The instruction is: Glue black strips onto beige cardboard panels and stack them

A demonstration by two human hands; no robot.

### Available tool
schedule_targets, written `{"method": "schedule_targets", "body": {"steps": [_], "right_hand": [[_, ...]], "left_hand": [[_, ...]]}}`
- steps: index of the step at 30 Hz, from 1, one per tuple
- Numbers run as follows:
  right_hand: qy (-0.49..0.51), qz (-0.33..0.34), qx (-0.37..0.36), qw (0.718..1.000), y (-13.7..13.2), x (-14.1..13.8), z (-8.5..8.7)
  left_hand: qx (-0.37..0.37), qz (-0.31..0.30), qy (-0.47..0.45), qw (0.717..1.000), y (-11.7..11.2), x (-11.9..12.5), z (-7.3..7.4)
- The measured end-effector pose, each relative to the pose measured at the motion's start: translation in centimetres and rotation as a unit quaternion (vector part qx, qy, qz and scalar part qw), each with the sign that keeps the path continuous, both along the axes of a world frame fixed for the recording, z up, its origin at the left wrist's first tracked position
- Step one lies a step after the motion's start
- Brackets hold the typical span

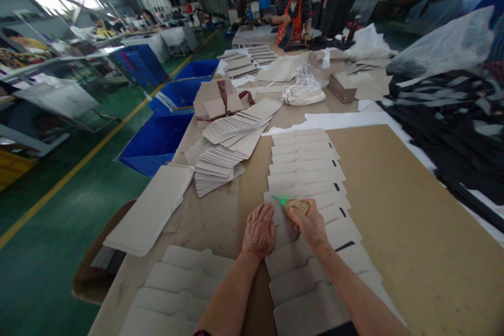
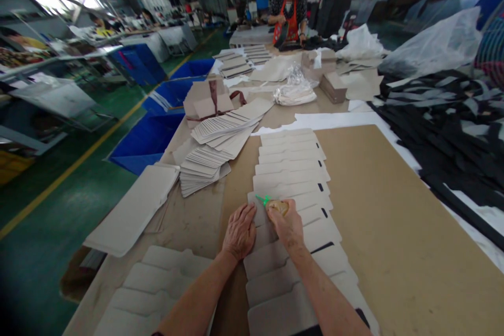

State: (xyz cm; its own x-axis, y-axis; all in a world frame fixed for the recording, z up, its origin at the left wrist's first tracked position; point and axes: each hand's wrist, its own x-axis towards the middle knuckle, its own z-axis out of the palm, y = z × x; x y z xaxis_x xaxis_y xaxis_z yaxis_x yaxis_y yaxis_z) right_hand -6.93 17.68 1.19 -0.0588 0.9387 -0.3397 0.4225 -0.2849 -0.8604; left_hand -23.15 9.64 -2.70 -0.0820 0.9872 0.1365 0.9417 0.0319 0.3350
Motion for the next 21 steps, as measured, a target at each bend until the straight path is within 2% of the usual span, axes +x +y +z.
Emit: {"method": "schedule_targets", "body": {"steps": [4,8,10,12,17,21], "right_hand": [[0.053,-0.017,-0.012,0.998,-0.9,-1.5,0.0],[0.192,-0.068,-0.076,0.976,-1.2,-1.5,0.6],[0.249,-0.102,-0.102,0.958,-0.5,-0.3,0.9],[0.27,-0.138,-0.093,0.948,0.8,1.6,1.0],[0.213,-0.256,-0.028,0.942,5.5,7.3,0.3],[0.191,-0.29,0.036,0.937,8.3,9.9,-1.0]], "left_hand": [[-0.001,0.003,0.003,1.0,0.0,0.1,0.2],[-0.001,0.003,0.012,1.0,0.0,0.1,0.1],[0.004,0.003,0.015,1.0,0.0,0.1,0.1],[0.011,0.005,0.017,1.0,0.0,0.0,0.0],[0.031,0.002,0.018,0.999,0.1,-0.3,-0.6],[0.033,0.003,0.042,0.999,0.2,-0.6,-1.1]]}}
